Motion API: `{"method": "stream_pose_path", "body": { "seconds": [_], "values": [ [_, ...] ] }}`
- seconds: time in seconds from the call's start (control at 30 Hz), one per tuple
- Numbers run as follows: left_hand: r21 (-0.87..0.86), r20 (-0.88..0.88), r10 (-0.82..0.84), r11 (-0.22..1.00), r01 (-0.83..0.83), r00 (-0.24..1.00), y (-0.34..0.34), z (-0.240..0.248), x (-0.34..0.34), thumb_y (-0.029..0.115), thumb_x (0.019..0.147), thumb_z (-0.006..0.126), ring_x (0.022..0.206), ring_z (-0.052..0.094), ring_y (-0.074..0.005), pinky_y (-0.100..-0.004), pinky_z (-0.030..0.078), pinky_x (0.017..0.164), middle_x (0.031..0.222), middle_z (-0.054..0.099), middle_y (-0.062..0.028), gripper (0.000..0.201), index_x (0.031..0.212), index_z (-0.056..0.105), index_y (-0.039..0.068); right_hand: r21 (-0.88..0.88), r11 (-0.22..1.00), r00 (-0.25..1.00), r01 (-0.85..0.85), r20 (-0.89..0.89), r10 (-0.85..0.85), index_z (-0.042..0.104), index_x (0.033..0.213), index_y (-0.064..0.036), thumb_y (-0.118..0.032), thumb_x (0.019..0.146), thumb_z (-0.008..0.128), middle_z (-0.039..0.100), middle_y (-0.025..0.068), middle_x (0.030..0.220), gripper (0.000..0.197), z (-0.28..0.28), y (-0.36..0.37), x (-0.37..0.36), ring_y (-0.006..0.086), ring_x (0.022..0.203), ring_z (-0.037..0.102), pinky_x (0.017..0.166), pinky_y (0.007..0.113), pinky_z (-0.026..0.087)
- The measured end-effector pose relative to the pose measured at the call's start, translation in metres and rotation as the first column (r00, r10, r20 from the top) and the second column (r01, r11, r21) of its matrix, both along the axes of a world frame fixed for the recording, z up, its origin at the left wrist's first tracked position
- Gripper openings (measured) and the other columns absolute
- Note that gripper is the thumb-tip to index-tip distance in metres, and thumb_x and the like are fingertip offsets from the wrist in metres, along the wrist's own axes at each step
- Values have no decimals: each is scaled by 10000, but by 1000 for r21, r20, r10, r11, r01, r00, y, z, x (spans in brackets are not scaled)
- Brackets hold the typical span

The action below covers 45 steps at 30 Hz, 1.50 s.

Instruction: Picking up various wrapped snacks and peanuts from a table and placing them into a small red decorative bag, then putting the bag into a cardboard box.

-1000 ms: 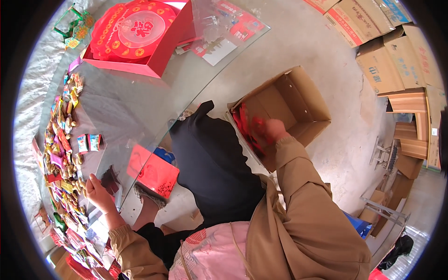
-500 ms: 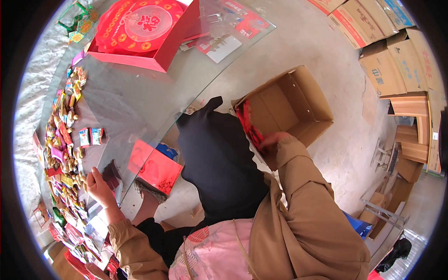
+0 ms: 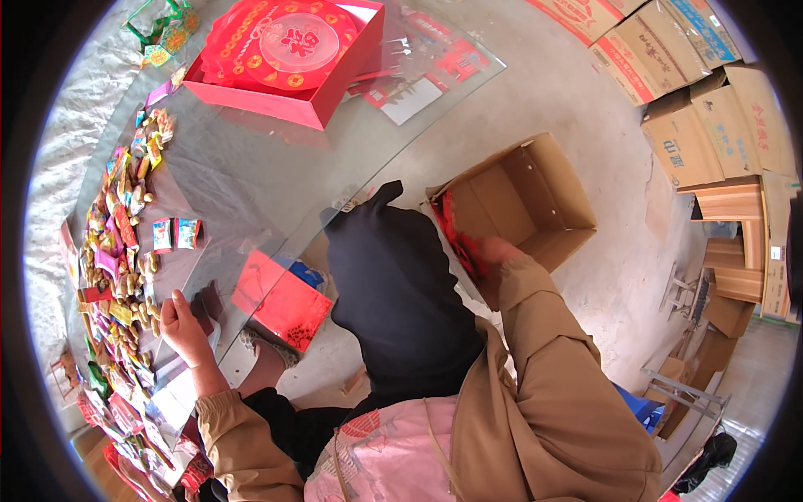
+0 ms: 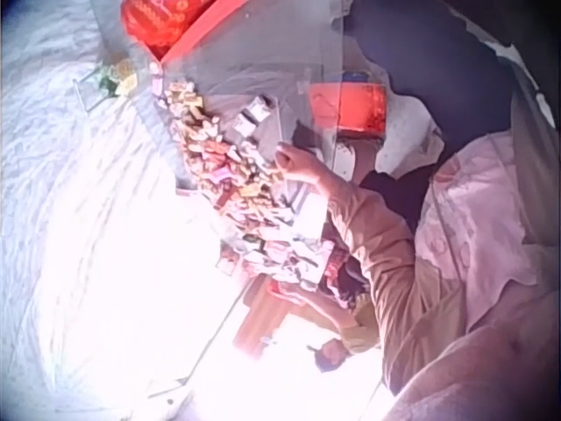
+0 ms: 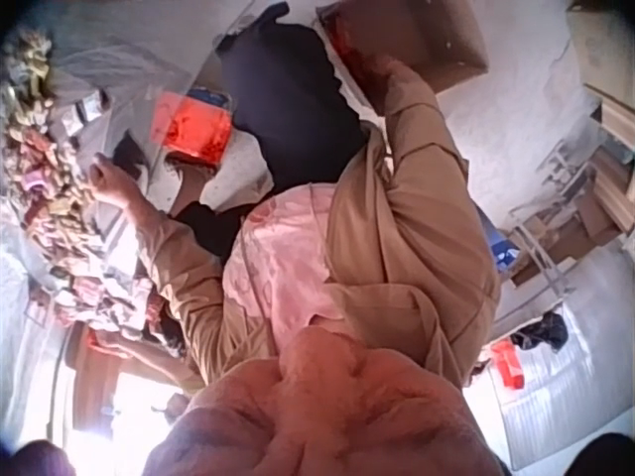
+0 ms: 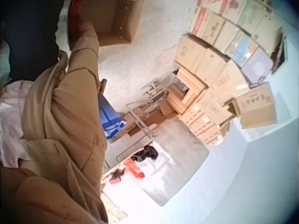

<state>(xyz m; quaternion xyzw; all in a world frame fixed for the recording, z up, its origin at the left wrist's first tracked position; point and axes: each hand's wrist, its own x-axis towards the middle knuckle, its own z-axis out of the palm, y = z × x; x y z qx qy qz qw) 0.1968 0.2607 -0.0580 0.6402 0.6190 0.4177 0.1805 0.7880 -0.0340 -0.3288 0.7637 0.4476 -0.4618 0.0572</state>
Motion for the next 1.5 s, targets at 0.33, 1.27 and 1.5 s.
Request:
{"method": "stream_pose_path", "body": {
  "seconds": [0.33,1.27,1.5],
  "values": [
    [-15,27,-5,1000,5,1000,2,0,3,279,1054,630,573,273,-30,-256,216,518,608,359,75,466,660,474,86,-152,985,992,-75,87,89,782,1093,-76,-252,941,558,721,229,1156,323,-43,-18,-18,389,1072,700,907,478,560],
    [-31,-150,8,999,-12,989,-7,35,12,263,906,763,538,560,-309,-400,453,545,609,565,-148,340,713,609,29,957,54,958,-285,282,50,632,797,-42,-33,853,736,613,113,695,119,299,174,-142,322,632,608,571,424,476],
    [-11,-168,-22,1000,21,985,-8,39,9,252,896,767,545,582,-321,-399,457,535,607,589,-147,340,699,612,22,954,-81,903,-288,299,309,670,866,-30,-58,820,766,666,90,868,110,338,266,-240,302,857,647,745,420,533]
  ]
}}
